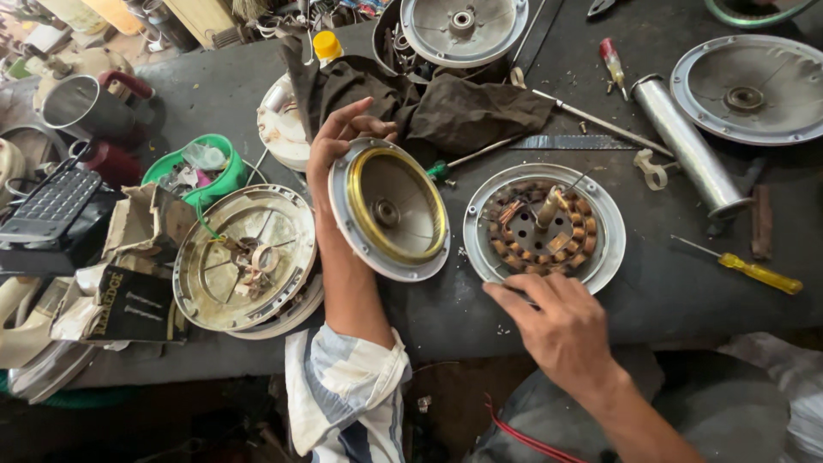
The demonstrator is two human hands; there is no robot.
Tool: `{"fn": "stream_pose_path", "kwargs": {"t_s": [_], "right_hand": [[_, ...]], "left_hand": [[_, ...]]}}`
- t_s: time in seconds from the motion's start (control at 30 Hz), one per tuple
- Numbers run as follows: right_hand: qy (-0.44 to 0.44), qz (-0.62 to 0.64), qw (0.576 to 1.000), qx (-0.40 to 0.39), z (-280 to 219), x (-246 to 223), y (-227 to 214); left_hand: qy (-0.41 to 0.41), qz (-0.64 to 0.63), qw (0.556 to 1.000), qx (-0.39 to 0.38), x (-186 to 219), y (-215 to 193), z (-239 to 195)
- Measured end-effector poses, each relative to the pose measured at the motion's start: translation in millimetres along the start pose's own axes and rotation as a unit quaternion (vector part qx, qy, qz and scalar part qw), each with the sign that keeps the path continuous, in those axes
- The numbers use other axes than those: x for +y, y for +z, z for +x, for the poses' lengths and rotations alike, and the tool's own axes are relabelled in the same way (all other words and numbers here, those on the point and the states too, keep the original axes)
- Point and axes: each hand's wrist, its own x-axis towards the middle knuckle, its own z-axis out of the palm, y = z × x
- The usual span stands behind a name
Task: The person disassembles a circular white plastic housing, uses a metal pipe to tap a central shaft, and then works on a motor stator with copper windings. They use a screwdriver and pliers to adjust wires and components within the stator assembly.
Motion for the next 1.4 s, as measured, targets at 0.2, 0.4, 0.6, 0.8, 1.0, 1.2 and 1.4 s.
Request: {"fn": "stream_pose_path", "kwargs": {"t_s": [0.2,0.4,0.6,0.8,1.0,1.2,1.4], "right_hand": [[-0.002,0.025,1.000,0.004,-15.0,13.0,-5.3],[0.003,0.043,0.999,-0.007,-23.8,53.6,-20.9],[0.072,0.002,0.997,-0.004,-45.8,100.3,-41.3],[0.084,-0.019,0.996,0.039,-66.7,104.3,-38.4],[0.143,-0.002,0.984,0.103,-76.7,107.9,-31.3],[0.200,0.018,0.969,0.141,-83.5,118.5,-28.2],[0.235,-0.003,0.958,0.164,-89.6,109.1,-26.0]], "left_hand": [[0.033,-0.011,0.999,-0.023,-8.1,-0.1,-3.0],[0.036,0.010,0.997,-0.064,-12.9,13.0,0.1],[-0.048,0.035,0.997,-0.049,4.3,20.0,-1.5],[-0.032,0.108,0.992,0.063,10.3,8.3,-4.3],[0.045,0.266,0.956,0.119,5.1,-18.9,-3.1],[-0.010,0.167,0.972,0.165,17.2,-19.8,-5.7],[0.005,0.222,0.963,0.150,25.8,-3.7,-17.3]]}}
